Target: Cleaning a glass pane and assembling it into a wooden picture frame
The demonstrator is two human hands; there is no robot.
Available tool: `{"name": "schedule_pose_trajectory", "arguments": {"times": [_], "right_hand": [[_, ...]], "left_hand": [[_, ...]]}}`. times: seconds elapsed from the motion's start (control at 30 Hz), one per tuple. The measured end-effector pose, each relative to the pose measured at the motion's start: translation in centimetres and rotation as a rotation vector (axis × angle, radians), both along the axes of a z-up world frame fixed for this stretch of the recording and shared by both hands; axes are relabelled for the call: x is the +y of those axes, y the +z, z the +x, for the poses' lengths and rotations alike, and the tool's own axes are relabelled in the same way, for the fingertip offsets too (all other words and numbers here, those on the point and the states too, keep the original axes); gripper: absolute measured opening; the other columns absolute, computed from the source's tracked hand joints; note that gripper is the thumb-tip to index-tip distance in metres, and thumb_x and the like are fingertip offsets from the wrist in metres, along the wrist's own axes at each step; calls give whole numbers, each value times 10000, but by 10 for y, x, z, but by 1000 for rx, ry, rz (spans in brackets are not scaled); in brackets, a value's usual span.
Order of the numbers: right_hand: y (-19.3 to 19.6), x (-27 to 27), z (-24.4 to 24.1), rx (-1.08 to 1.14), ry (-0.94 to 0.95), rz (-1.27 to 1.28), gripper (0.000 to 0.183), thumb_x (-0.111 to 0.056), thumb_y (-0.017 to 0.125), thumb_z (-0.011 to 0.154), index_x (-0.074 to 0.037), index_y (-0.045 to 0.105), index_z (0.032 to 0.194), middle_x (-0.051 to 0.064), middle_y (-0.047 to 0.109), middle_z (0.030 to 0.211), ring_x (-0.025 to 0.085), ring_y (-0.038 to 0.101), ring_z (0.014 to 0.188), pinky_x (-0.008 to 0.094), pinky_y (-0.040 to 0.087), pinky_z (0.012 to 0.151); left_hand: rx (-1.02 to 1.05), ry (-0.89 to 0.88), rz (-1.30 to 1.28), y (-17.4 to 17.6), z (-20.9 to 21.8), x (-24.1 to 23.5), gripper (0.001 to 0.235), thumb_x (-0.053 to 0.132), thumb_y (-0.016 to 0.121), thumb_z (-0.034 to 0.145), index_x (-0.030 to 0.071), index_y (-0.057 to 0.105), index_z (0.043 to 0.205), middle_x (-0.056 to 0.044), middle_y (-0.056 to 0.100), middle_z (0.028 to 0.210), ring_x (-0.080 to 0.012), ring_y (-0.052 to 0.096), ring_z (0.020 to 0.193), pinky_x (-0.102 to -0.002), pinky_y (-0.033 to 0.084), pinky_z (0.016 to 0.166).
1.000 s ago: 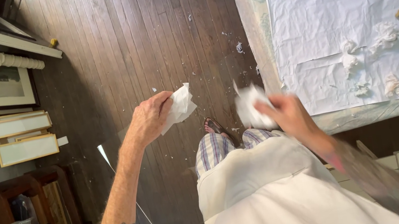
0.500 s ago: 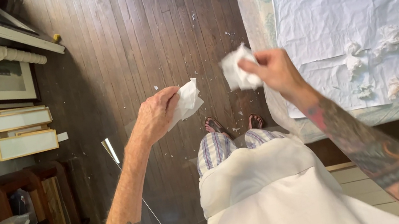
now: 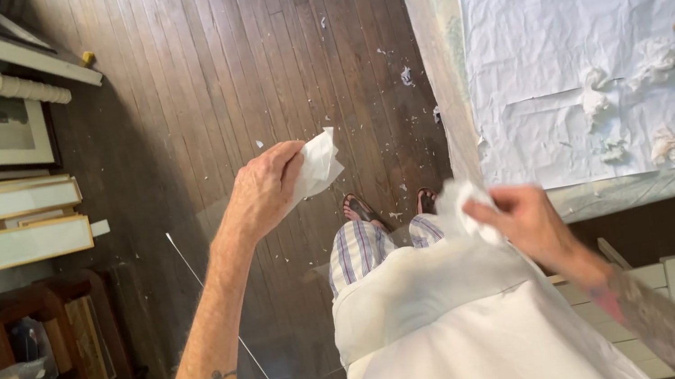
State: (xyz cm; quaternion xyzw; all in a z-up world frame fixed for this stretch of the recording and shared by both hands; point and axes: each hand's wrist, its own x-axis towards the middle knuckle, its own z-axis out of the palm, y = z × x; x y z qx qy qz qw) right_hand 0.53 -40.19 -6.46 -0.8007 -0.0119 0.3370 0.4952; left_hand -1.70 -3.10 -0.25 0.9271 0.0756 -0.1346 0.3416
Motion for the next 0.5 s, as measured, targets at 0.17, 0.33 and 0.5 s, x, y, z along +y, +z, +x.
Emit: {"name": "schedule_pose_trajectory", "arguments": {"times": [0.17,0.33,0.5], "right_hand": [[12,70,84,-210,40,128,436,-462,746,966,-102,710,722,24,624,589,118,531,616,282,433,638],[28,98,90,-246,-11,358,469,-463,746,1014,-119,665,705,-69,599,565,17,473,543,169,392,615],[-12,28,20,-184,48,21,556,-487,770,906,-71,577,593,36,447,513,154,447,605,316,381,617]], "left_hand": [[-4,-13,2,-2,0,0,268,150,479,1074,76,673,1243,-142,721,1058,-308,725,989,-460,562,917],[-47,-12,18,-9,-14,7,245,170,498,1074,85,669,1227,-151,717,1027,-341,728,962,-487,561,889],[-18,22,30,-10,-11,10,240,189,479,1083,119,672,1207,-91,712,978,-270,729,926,-441,566,881]]}}
